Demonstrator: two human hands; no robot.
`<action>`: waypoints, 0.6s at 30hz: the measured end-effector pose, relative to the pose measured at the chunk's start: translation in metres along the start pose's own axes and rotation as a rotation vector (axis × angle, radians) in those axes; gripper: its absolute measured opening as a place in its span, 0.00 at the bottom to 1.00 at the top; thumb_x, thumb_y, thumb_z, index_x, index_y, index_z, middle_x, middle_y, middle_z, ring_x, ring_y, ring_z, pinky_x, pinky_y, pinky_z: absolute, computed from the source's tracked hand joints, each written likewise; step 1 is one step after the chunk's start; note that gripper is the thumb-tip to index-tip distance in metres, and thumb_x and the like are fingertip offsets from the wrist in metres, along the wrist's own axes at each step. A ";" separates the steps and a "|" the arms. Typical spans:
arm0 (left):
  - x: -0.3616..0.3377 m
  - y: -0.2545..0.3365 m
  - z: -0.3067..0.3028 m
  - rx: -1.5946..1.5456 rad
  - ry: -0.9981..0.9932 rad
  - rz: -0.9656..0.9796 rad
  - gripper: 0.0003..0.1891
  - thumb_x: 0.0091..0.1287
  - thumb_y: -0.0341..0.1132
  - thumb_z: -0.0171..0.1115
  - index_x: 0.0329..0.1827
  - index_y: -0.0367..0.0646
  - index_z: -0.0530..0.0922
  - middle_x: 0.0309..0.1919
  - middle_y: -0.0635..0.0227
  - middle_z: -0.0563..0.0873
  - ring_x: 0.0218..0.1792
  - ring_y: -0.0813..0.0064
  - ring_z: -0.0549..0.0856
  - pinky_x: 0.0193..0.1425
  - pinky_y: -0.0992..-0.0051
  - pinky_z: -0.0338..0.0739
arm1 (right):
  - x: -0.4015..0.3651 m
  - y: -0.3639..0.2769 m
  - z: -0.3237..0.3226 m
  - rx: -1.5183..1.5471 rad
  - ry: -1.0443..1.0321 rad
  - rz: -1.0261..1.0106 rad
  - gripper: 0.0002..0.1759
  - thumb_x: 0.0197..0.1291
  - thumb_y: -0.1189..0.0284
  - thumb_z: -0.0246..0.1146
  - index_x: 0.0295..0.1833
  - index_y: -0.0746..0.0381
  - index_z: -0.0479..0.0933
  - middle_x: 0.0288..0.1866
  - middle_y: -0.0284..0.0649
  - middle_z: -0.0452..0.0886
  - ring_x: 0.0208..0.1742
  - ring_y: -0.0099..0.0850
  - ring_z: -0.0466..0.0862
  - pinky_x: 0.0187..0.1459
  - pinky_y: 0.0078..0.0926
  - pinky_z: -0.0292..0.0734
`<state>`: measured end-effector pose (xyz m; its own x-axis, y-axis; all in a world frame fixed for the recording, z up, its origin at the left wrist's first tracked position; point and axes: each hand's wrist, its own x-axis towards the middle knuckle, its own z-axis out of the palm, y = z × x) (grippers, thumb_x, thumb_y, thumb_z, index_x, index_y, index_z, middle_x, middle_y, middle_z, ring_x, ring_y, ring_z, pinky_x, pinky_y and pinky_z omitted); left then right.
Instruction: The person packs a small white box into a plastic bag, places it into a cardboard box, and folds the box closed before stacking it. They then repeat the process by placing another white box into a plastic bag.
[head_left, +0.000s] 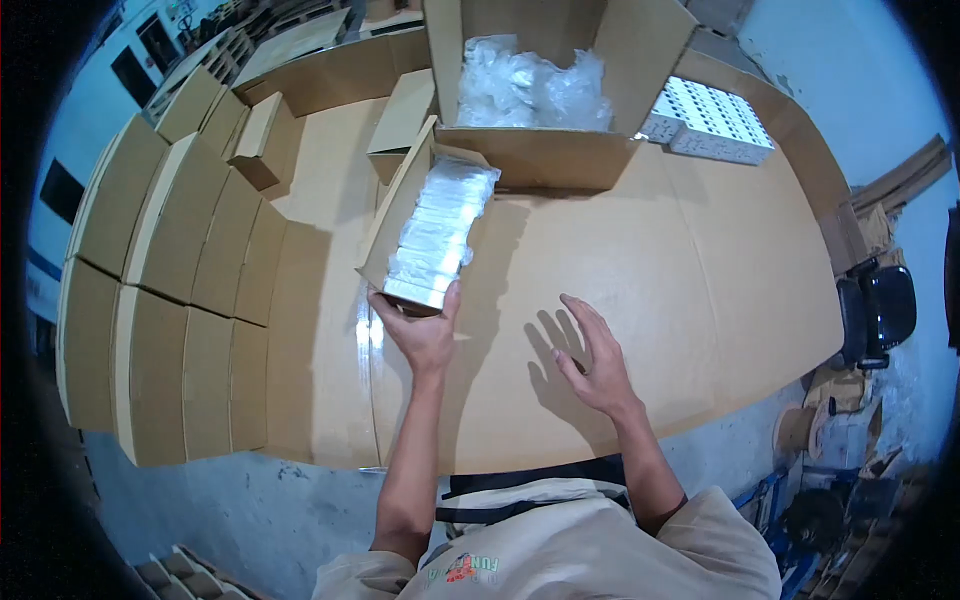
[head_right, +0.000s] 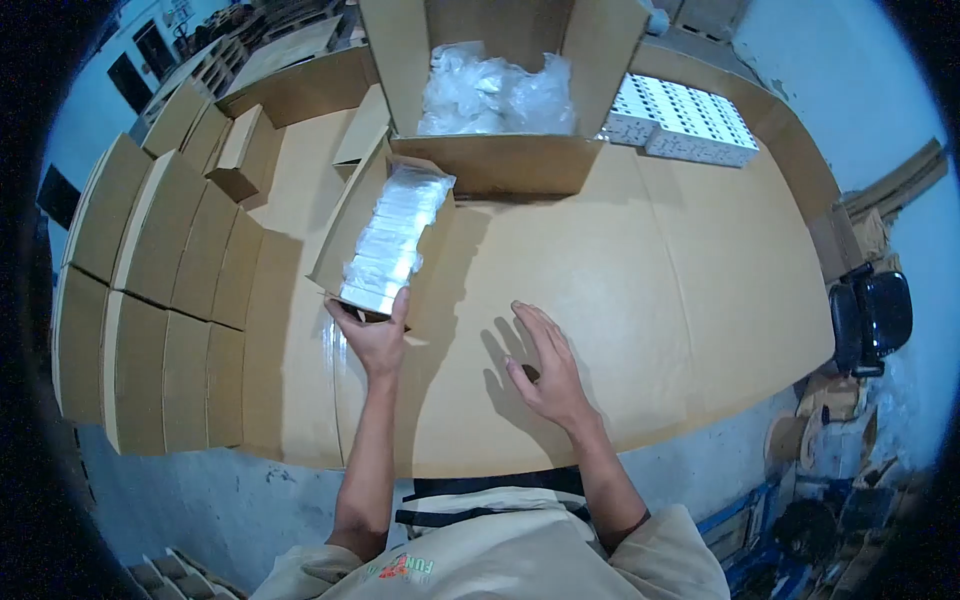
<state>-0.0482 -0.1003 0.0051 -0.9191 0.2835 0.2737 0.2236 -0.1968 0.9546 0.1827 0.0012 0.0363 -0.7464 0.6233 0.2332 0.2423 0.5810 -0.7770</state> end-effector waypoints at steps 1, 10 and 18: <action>0.000 0.000 -0.006 0.000 -0.035 -0.002 0.51 0.55 0.31 0.85 0.75 0.31 0.55 0.66 0.51 0.72 0.68 0.60 0.75 0.73 0.61 0.71 | -0.003 0.000 -0.001 0.024 0.013 0.020 0.41 0.59 0.77 0.69 0.79 0.63 0.65 0.77 0.51 0.72 0.79 0.49 0.69 0.78 0.45 0.64; 0.000 0.010 -0.038 -0.095 -0.520 -0.149 0.52 0.52 0.29 0.85 0.77 0.35 0.59 0.63 0.56 0.78 0.60 0.61 0.83 0.61 0.65 0.84 | -0.030 0.008 -0.029 0.166 0.147 0.183 0.47 0.56 0.74 0.75 0.81 0.60 0.63 0.75 0.50 0.75 0.77 0.48 0.73 0.76 0.43 0.70; 0.013 -0.028 -0.045 -0.116 -0.953 -0.388 0.54 0.42 0.33 0.88 0.74 0.33 0.64 0.61 0.55 0.80 0.59 0.60 0.84 0.66 0.61 0.81 | -0.028 0.051 -0.062 0.348 0.114 0.037 0.63 0.40 0.64 0.89 0.76 0.58 0.53 0.84 0.51 0.59 0.81 0.48 0.66 0.77 0.50 0.66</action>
<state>-0.0807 -0.1336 -0.0238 -0.2718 0.9621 -0.0230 -0.1126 -0.0081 0.9936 0.2547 0.0460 0.0266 -0.6627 0.7060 0.2499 0.0280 0.3567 -0.9338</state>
